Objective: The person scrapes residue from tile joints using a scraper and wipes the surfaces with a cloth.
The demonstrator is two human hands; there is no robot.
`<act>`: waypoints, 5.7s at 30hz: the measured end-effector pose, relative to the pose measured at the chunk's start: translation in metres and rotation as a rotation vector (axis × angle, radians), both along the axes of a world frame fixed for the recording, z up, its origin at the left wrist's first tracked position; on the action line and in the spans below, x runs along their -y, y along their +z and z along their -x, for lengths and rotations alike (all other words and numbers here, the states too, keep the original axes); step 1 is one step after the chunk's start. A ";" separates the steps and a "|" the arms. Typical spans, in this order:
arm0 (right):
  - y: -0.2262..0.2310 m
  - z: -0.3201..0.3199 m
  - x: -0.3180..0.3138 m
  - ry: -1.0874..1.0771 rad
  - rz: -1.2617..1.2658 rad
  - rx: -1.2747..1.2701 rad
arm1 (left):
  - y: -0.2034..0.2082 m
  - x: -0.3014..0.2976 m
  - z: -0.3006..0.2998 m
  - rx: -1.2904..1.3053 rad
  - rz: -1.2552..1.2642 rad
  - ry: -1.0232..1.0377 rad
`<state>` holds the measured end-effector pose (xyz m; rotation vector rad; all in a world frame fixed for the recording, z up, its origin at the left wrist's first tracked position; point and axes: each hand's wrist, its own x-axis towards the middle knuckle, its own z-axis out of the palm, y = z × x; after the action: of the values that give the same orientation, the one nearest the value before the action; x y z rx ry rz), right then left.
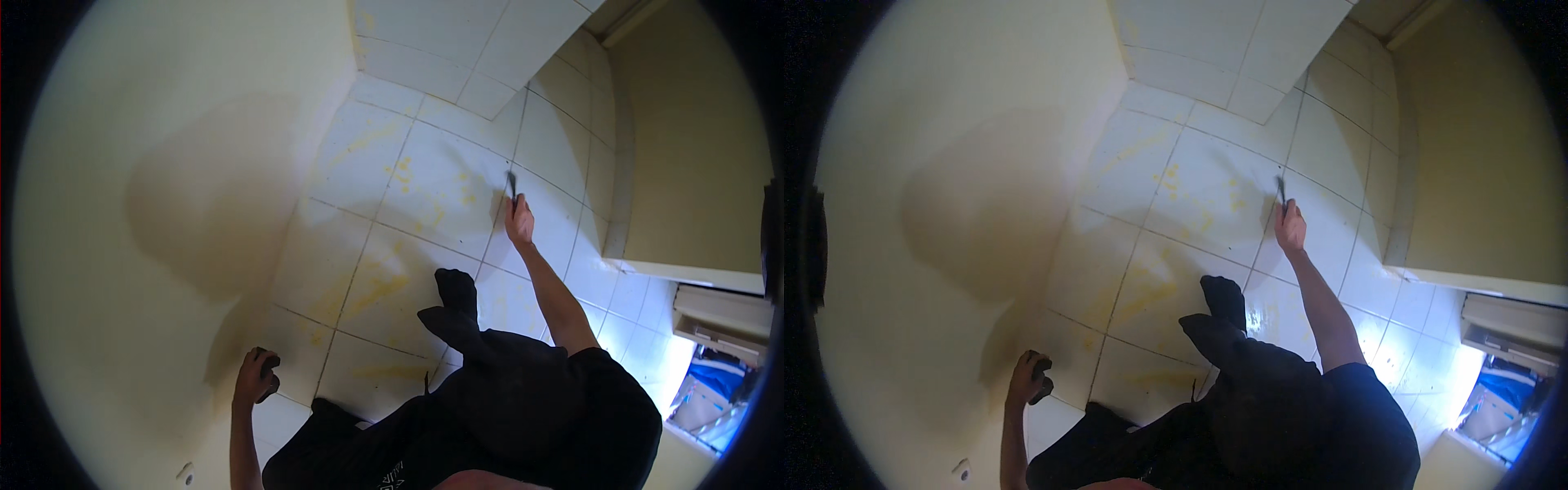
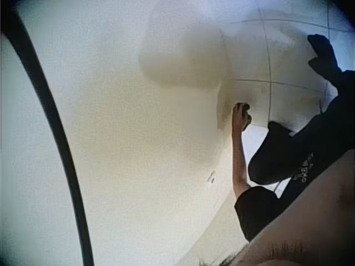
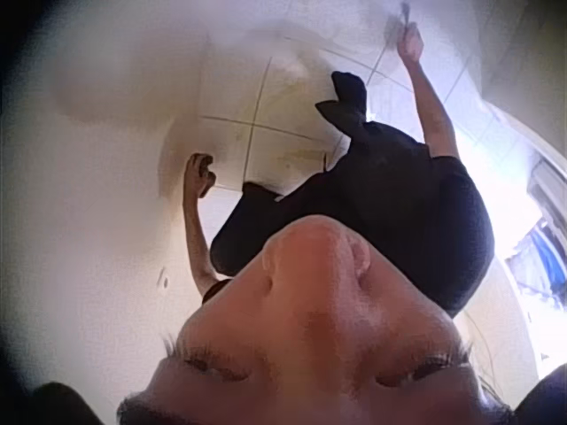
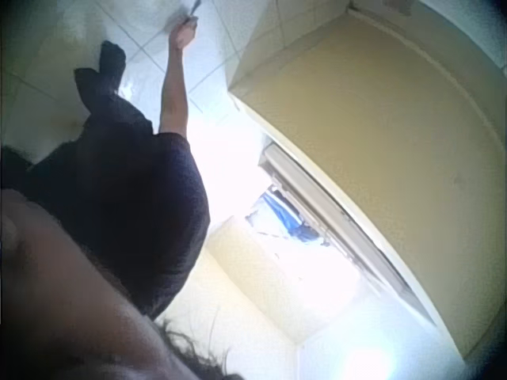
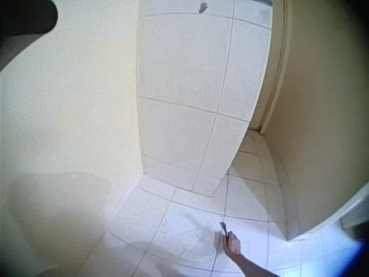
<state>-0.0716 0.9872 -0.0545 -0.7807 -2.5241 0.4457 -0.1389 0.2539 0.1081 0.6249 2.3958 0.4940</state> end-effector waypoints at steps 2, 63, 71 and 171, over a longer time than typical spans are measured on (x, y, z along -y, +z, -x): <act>-0.006 0.002 -0.002 0.113 -0.013 0.110 | 0.006 -0.014 0.021 0.139 -0.010 0.023; -0.087 0.011 -0.079 0.715 0.729 0.370 | 0.210 -0.290 0.100 0.176 0.007 0.637; -0.055 -0.020 -0.140 0.701 0.731 0.546 | 0.215 -0.281 0.067 0.136 0.018 0.787; -0.063 0.024 -0.076 0.599 1.040 0.385 | 0.097 -0.246 -0.313 2.361 -0.099 0.857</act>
<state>-0.0954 1.0628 -0.1171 -0.3962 -2.7533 2.0737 0.1741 0.4998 0.2049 -0.7963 0.1645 0.8493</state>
